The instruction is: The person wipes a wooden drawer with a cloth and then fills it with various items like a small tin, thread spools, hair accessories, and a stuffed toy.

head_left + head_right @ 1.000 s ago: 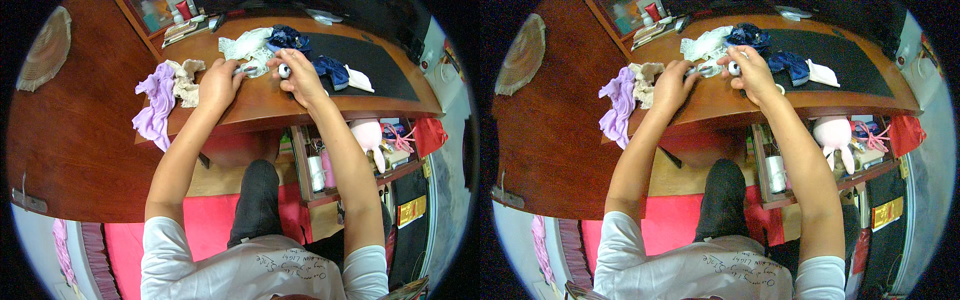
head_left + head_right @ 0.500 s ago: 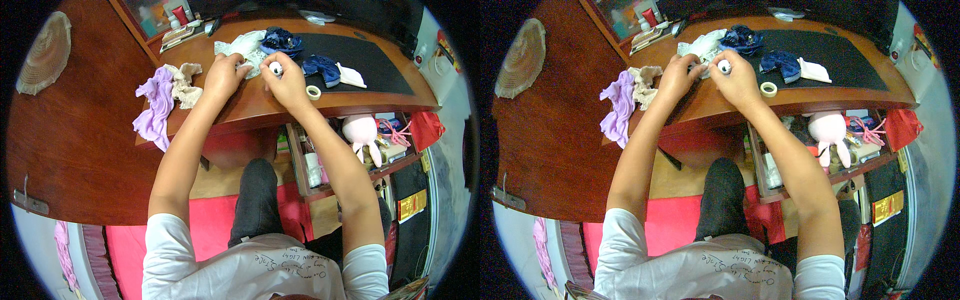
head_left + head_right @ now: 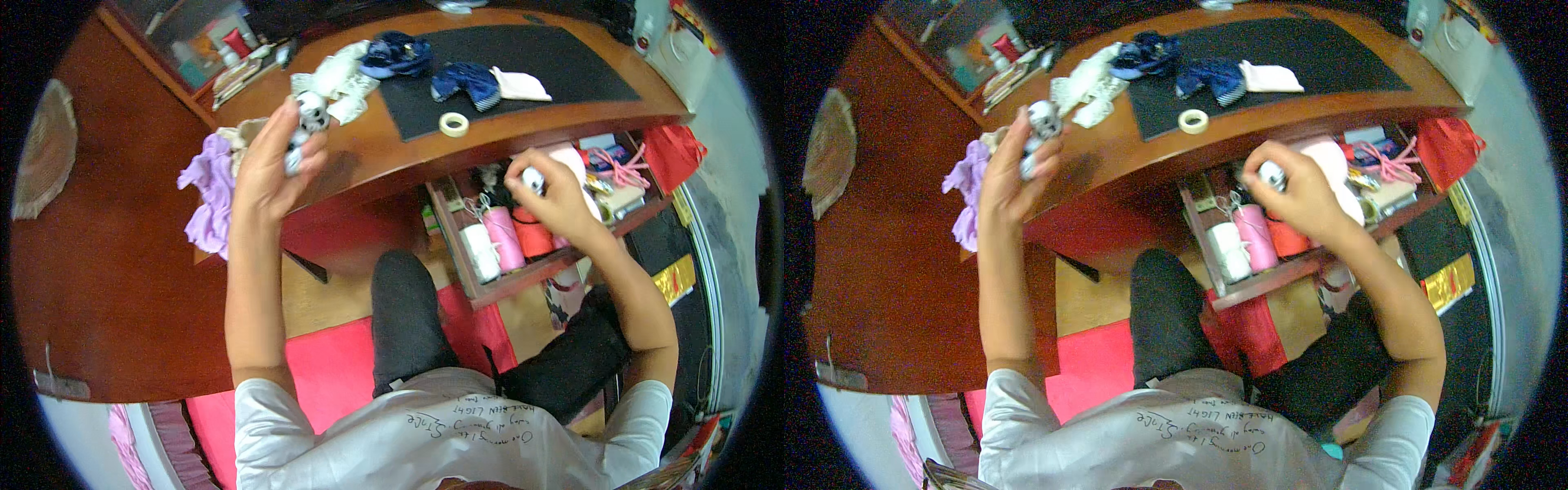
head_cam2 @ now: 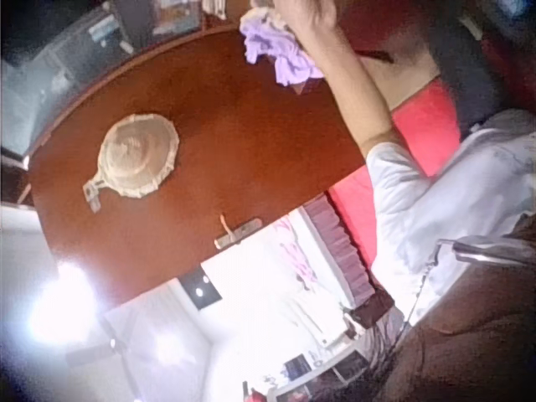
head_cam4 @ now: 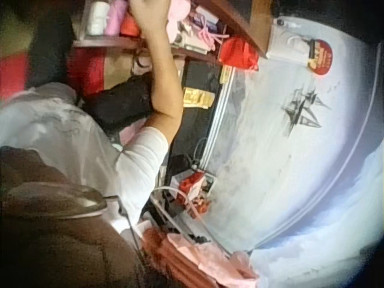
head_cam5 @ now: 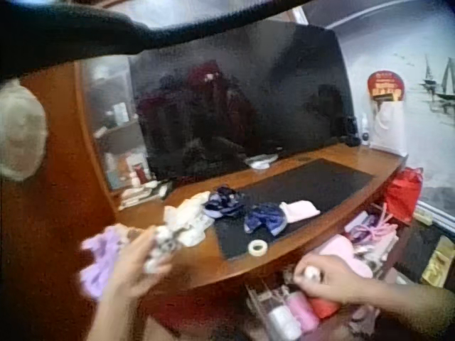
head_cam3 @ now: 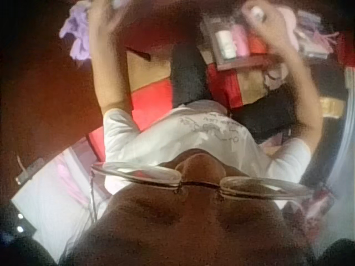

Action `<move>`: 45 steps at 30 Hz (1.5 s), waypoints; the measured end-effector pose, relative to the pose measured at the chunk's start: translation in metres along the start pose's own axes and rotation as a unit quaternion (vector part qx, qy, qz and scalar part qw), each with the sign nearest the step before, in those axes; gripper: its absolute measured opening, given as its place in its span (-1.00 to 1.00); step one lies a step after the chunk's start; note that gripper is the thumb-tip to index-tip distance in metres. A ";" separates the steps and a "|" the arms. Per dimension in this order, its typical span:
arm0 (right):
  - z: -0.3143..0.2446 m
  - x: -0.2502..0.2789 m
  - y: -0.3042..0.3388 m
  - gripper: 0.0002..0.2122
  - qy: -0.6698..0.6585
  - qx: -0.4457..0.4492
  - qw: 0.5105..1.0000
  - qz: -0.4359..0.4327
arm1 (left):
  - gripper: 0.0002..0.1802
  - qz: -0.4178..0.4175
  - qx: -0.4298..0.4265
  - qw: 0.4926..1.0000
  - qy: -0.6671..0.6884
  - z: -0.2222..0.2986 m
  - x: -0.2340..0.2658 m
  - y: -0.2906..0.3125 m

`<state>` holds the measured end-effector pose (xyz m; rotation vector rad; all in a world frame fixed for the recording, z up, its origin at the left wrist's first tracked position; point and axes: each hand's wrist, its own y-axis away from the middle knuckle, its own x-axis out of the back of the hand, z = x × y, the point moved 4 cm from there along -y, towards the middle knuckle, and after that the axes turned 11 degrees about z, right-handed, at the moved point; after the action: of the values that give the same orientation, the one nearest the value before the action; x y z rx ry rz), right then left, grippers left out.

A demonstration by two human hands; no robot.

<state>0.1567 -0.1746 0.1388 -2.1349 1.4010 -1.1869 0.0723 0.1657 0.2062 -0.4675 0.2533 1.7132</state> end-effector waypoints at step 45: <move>0.081 -0.002 0.034 -0.59 -0.317 -0.482 0.817 -0.006 | -0.61 0.005 -0.214 0.908 -0.361 -0.165 -0.118 0.042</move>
<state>0.1998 -0.2024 0.0671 -2.7186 1.8013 0.4395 0.0753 -0.0163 0.1074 -0.1143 -0.6687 1.8332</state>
